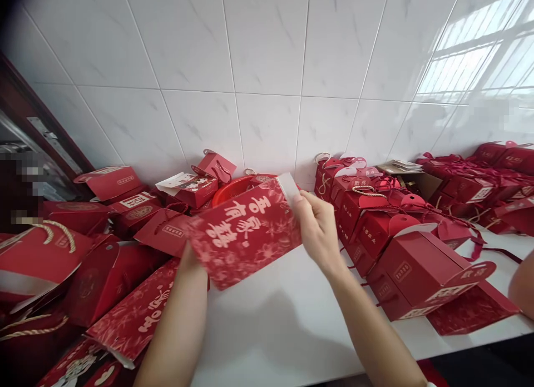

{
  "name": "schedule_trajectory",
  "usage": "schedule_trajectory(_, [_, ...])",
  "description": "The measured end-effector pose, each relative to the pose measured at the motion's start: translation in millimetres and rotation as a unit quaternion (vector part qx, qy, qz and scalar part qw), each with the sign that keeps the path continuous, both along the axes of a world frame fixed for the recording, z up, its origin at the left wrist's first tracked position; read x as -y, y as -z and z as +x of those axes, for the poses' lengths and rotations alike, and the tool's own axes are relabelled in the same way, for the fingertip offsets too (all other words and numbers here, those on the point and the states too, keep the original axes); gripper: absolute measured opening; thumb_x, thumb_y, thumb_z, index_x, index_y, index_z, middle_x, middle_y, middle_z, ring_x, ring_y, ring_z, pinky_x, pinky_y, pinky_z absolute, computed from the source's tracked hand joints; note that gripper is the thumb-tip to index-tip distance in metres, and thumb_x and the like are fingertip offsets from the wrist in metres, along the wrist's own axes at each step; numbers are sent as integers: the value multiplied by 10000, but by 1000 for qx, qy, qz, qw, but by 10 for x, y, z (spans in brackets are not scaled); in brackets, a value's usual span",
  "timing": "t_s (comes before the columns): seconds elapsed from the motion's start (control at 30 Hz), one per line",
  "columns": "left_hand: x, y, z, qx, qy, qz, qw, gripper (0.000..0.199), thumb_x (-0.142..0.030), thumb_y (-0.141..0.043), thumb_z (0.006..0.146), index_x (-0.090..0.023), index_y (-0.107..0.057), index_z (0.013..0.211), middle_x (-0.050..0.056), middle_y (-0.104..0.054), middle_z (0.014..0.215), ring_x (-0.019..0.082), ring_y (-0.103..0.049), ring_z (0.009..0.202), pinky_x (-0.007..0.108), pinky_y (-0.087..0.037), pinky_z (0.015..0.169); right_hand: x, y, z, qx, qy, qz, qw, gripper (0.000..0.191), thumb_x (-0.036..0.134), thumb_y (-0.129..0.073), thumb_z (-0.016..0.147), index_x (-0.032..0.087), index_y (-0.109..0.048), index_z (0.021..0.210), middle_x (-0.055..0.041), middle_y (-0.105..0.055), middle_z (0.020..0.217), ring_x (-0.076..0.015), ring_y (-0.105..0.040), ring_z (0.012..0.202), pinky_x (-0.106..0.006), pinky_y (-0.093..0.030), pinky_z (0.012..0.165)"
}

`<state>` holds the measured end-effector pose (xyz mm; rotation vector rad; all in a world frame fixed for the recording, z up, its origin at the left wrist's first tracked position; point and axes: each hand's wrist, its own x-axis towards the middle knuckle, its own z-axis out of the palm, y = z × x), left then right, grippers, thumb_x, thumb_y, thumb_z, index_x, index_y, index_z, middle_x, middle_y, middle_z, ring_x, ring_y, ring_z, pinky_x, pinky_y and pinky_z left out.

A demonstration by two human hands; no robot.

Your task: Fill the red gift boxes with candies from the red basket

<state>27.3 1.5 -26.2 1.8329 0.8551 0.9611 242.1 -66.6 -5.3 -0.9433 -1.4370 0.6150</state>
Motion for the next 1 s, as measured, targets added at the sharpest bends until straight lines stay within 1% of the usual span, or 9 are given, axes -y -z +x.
schedule_trajectory(0.1, [-34, -85, -79, 23, -41, 13, 999, 291, -399, -659, 892, -143, -730, 1011, 48, -728, 930, 171, -695, 825, 277, -593, 779, -113, -39, 194, 68, -48, -54, 995, 446, 512, -532, 925, 195, -393, 644, 17, -343, 620, -100, -316, 557, -253, -245, 496])
schedule_trajectory(0.23, [-57, -146, -127, 129, -111, 54, 984, 337, -441, -703, 844, -157, -718, 1025, 88, -766, 1023, 201, -721, 926, 342, -564, 912, -292, 16, 212, 180, -141, -83, 970, 503, 570, -519, 919, 193, -375, 620, 27, -303, 603, -89, -282, 547, -249, -208, 486])
schedule_trajectory(0.4, [-23, -149, -111, 19, -15, 45, 999, 354, -456, -702, 844, -170, -711, 1052, 92, -753, 1030, 229, -704, 991, 371, -550, 928, -536, 253, -41, 254, -276, -70, 924, 527, 555, -566, 898, 182, -380, 577, 42, -309, 570, -76, -258, 545, -245, -204, 499])
schedule_trajectory(0.6, [-86, -72, -158, -138, 65, -26, 988, 311, -413, -692, 841, -172, -717, 1035, 63, -749, 949, 210, -692, 908, 331, -537, 831, -774, 578, -286, 203, -317, -72, 924, 530, 557, -610, 867, 174, -395, 571, 43, -319, 594, -75, -272, 577, -240, -214, 520])
schedule_trajectory(0.67, [-109, -50, -177, -143, 80, -50, 985, 315, -418, -700, 833, -172, -711, 1030, 57, -749, 933, 204, -689, 886, 317, -530, 801, -828, 594, -289, 198, -336, -68, 918, 537, 567, -609, 871, 172, -399, 574, 49, -304, 593, -73, -266, 578, -240, -214, 527])
schedule_trajectory(0.73, [-124, -36, -187, -139, 85, -59, 985, 314, -416, -711, 823, -176, -698, 1025, 48, -743, 930, 195, -684, 872, 305, -521, 786, -892, 540, -239, 222, -384, -71, 894, 522, 573, -628, 861, 161, -456, 590, 54, -320, 585, -70, -280, 573, -239, -231, 533])
schedule_trajectory(0.83, [-135, -18, -193, -142, 92, -73, 983, 296, -390, -717, 808, -181, -667, 1012, 34, -725, 904, 188, -677, 855, 294, -506, 762, -1063, 405, -94, 245, -450, -97, 853, 473, 591, -654, 839, 132, -630, 727, 17, -513, 649, -93, -439, 617, -237, -350, 583])
schedule_trajectory(0.9, [-141, -5, -196, -157, 99, -93, 978, 294, -378, -731, 783, -184, -648, 988, 19, -712, 850, 185, -671, 816, 287, -492, 733, -1244, 351, 4, 214, -420, -121, 874, 492, 613, -620, 856, 125, -686, 846, -35, -635, 753, -135, -563, 703, -260, -443, 656])
schedule_trajectory(1.0, [-147, 13, -197, -193, 109, -118, 968, 296, -382, -750, 753, -188, -646, 951, 5, -703, 807, 175, -651, 751, 272, -459, 684, -1569, 385, 84, 200, -263, -131, 935, 420, 546, -643, 853, 131, -685, 894, -70, -690, 842, -164, -628, 769, -284, -499, 729])
